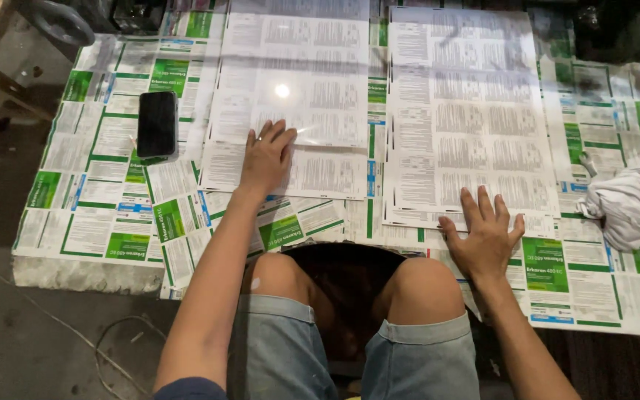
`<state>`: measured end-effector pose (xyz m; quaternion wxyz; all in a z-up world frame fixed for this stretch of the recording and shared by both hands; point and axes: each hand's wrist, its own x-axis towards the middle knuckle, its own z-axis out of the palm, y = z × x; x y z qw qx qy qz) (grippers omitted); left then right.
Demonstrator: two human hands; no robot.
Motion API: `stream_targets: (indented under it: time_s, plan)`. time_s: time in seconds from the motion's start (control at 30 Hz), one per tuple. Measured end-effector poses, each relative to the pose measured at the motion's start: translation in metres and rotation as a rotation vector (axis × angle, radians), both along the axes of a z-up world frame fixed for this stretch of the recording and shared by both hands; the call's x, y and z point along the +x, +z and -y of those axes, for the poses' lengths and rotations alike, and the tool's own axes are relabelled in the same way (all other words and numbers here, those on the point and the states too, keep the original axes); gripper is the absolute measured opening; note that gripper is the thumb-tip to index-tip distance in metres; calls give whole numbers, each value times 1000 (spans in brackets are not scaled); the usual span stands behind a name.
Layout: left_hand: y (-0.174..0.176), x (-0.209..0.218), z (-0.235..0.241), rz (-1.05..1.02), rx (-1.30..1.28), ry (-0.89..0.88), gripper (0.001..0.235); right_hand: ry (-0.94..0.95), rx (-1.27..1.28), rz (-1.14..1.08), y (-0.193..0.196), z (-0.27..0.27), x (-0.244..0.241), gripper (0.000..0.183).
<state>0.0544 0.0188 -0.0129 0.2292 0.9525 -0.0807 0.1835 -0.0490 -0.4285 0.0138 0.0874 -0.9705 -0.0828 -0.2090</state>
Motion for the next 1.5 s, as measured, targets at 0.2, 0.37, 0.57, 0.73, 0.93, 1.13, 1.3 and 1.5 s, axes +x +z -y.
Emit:
stream_targets:
  time_s: [0.2, 0.37, 0.57, 0.73, 0.93, 1.13, 1.3, 1.5]
  plan:
    - [-6, 7, 6, 13, 59, 38, 44, 26, 99, -4, -2, 1, 1, 70]
    - [11, -60, 17, 53, 25, 2, 43, -54, 47, -16, -5, 4, 1, 69]
    - [24, -91, 15, 139, -18, -151, 48, -45, 52, -110, -6, 4, 5, 75]
    - [12, -87, 13, 248, -33, -207, 39, -32, 24, -220, -3, 7, 23, 84]
    - [18, -89, 17, 328, 16, -240, 25, -75, 4, -379, 9, -2, 54, 97]
    - [17, -87, 18, 333, 78, -246, 21, -67, 32, -409, 16, -15, 83, 102]
    - [26, -89, 21, 350, 71, -244, 24, -75, 43, -445, 23, -22, 108, 100]
    - [22, -91, 18, 348, -10, -275, 22, -55, 30, -496, 13, -17, 127, 102]
